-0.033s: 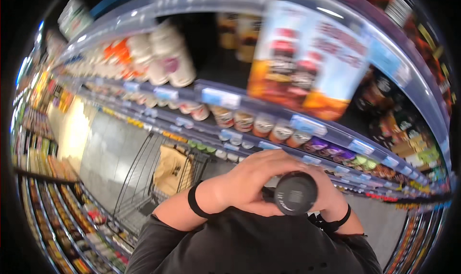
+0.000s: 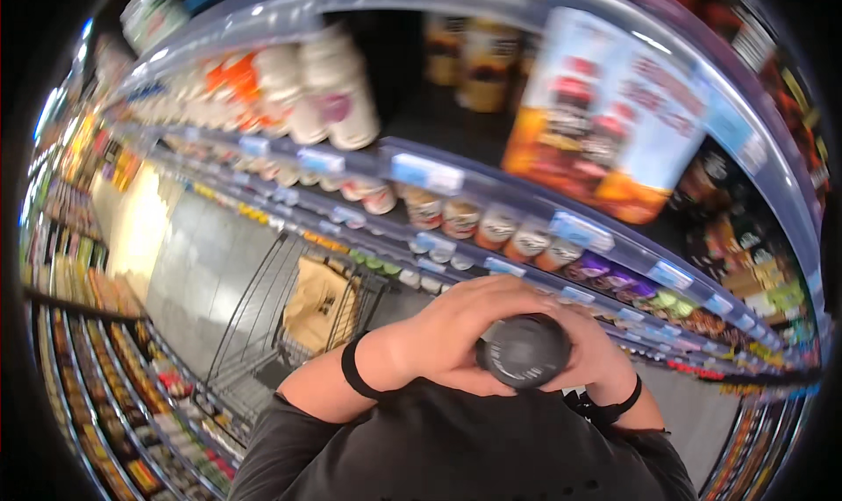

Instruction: The person selects several bottled drinks from the shelves, turning them over to check the labels before placing them into a shopping bag in a cart.

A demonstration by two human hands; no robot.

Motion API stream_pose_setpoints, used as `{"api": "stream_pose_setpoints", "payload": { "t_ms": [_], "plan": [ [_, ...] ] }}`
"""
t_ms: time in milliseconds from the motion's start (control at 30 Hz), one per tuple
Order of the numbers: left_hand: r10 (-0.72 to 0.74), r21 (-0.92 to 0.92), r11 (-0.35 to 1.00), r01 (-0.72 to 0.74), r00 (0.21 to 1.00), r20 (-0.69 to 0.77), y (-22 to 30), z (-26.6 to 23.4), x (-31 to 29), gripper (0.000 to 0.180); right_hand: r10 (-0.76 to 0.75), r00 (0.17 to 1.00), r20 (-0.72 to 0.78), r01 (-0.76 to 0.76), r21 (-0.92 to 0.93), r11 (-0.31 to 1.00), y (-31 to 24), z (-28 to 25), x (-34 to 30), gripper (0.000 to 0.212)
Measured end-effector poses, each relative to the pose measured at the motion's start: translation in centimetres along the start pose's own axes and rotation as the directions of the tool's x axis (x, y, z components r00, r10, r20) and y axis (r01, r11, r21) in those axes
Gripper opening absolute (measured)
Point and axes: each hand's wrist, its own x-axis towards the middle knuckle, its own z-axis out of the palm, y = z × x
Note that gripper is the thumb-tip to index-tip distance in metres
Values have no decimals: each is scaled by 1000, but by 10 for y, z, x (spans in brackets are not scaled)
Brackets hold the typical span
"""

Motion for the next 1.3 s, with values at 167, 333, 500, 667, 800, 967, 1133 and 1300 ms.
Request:
{"api": "stream_pose_setpoints", "payload": {
  "t_ms": [167, 333, 500, 667, 800, 967, 1133, 1300],
  "plan": [
    [-157, 169, 964, 203, 955, -253, 53, -65, -105, 68, 45, 925, 377, -49, 2, 999, -5, 63, 77, 70],
    [-304, -119, 936, 332, 588, -749, 110, -86, -203, 44, 119, 916, 384, -245, 297, 923, 1, 140, 127, 64],
    [-251, -144, 929, 342, 293, -923, 146, -117, -295, 35, 301, 888, 349, -438, 439, 784, 11, 187, 158, 33],
    [-303, -306, 700, 645, -119, -945, 128, -154, -416, 26, 482, 859, 172, -494, 527, 691, 20, 222, 173, 23],
    [-237, -298, 229, 927, -244, -940, 76, -170, -511, 33, 560, 817, 142, -544, 513, 664, 24, 244, 170, 22],
    [-444, -587, -65, 807, -550, -707, -18, -163, -634, 49, 664, 742, 89, -611, 499, 615, 21, 256, 155, 21],
    [-615, -667, -199, 718, -621, -485, -72, -154, -660, 57, 791, 602, -111, -652, 502, 568, 11, 232, 109, 22],
    [-703, -433, -432, 791, -596, -388, -116, -137, -692, 83, 853, 465, -239, -685, 512, 517, 0, 225, 63, 21]
  ]
}}
